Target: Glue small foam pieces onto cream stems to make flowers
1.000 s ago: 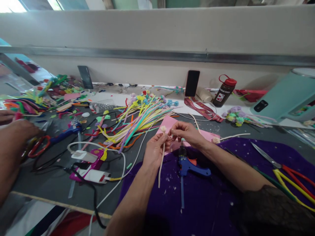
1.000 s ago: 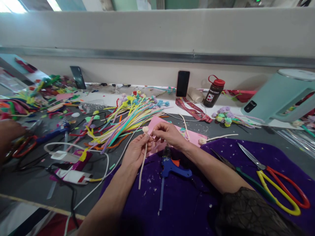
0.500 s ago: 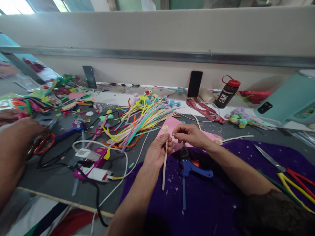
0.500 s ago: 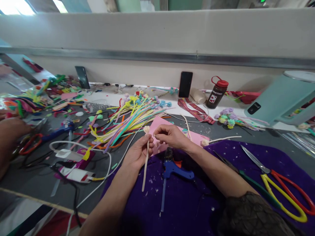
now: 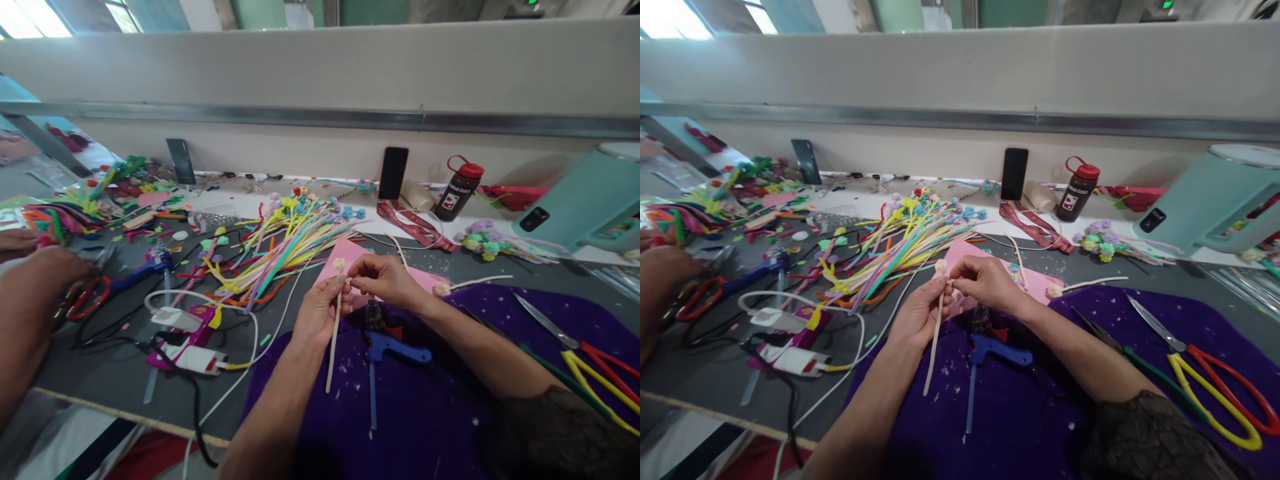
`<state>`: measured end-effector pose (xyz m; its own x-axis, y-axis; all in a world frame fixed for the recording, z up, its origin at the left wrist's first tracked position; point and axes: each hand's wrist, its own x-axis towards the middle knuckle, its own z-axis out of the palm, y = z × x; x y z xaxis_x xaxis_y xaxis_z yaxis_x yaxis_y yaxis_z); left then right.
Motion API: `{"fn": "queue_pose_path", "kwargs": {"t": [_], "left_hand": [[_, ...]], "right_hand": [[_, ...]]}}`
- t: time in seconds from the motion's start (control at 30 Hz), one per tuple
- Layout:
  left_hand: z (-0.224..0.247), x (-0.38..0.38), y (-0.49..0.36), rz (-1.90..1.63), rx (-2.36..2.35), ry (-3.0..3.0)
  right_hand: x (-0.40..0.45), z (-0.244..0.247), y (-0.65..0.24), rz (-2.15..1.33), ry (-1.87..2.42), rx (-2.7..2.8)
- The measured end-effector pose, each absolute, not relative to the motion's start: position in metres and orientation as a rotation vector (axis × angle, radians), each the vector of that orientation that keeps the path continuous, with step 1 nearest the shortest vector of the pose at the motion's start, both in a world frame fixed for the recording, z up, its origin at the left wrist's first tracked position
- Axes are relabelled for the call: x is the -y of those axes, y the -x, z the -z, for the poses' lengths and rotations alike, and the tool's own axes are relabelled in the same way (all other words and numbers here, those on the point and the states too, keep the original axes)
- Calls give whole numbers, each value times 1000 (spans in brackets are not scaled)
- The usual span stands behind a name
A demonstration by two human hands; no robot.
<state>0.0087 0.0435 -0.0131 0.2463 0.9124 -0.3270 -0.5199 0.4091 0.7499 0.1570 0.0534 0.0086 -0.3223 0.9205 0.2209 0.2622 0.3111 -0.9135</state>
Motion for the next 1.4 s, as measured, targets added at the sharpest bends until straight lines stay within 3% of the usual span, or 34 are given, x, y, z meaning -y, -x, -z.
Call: {"fn": "queue_pose_path", "kwargs": {"t": [0.23,0.77,1.23,1.4], "left_hand": [[11,-41,-10,-1079,-915,-656],[12,-41,-8,-1050,-781,-630],[15,-39,-12,-1034,-785,-671],[13,-44,-7,-1048,-775,-590]], "right_hand": [[-53,-9,-155,-999,1114,1767],[-63,-3,-161,-1763,844,1414],[-67,1,-170,-1767,765,1523],[-68,-12,-169,-1450,970,1614]]}}
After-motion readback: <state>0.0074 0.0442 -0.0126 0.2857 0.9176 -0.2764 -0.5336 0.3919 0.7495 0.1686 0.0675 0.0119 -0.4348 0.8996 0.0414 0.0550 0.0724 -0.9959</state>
